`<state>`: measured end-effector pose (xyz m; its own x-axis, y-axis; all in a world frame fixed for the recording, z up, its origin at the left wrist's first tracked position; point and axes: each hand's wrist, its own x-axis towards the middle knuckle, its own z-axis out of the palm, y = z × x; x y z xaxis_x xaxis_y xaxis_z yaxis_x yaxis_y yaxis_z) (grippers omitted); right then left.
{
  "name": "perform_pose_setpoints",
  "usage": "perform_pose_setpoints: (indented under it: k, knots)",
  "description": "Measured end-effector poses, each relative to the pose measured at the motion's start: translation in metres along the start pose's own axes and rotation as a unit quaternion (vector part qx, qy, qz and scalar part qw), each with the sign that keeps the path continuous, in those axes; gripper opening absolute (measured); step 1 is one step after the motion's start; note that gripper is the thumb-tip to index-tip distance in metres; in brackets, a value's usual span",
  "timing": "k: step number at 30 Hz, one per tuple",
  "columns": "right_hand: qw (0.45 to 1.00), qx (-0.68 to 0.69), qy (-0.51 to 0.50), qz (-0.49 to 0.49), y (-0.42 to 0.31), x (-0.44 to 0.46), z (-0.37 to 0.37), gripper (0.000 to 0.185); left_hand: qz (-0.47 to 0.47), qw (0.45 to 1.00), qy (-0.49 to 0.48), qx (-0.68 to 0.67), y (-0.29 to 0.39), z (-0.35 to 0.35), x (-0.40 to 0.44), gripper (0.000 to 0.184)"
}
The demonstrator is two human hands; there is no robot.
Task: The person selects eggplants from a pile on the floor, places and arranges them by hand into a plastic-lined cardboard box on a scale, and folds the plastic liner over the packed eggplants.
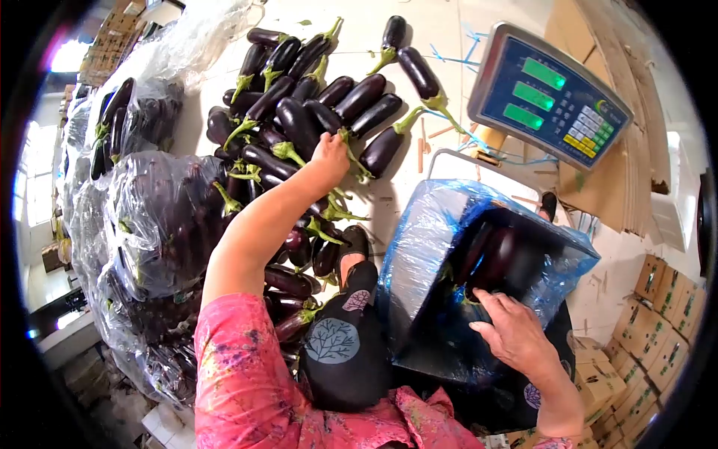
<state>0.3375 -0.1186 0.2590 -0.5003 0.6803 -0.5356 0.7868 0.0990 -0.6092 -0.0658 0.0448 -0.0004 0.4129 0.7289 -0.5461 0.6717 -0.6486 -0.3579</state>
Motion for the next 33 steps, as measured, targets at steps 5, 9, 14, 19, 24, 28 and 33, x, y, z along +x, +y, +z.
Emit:
perform_pose_setpoints:
  k: [5,9,14,19,24,28,33]
  knots:
    - [0.998,-0.034,0.058,-0.011,0.001,-0.015,-0.005,0.05,-0.064,0.967,0.216,-0.119,-0.04,-0.068,-0.047,0.026]
    - [0.989,0.049,0.135,-0.034,-0.005,-0.013,-0.017,0.045,-0.095,0.791,0.337,-0.502,-0.112,-0.126,-0.119,0.028]
    - [0.961,0.228,0.16,-0.005,-0.013,-0.014,-0.025,0.041,-0.045,0.464,0.221,-0.857,-0.13,-0.152,-0.187,0.05]
    - [0.928,0.34,0.153,0.003,-0.003,-0.014,-0.012,0.04,0.113,0.312,0.173,-0.927,-0.074,-0.183,-0.188,0.055]
    - [0.92,0.352,0.168,-0.045,-0.006,-0.032,-0.005,0.04,0.155,0.363,0.113,-0.912,-0.03,-0.227,-0.174,0.054]
    - [0.904,0.37,0.212,-0.025,-0.007,-0.055,-0.015,0.04,0.127,0.5,0.083,-0.853,0.019,-0.282,-0.171,0.038]
    - [0.918,0.284,0.276,-0.011,0.017,-0.057,-0.003,0.038,0.16,0.617,-0.016,-0.77,0.104,-0.304,-0.132,0.036]
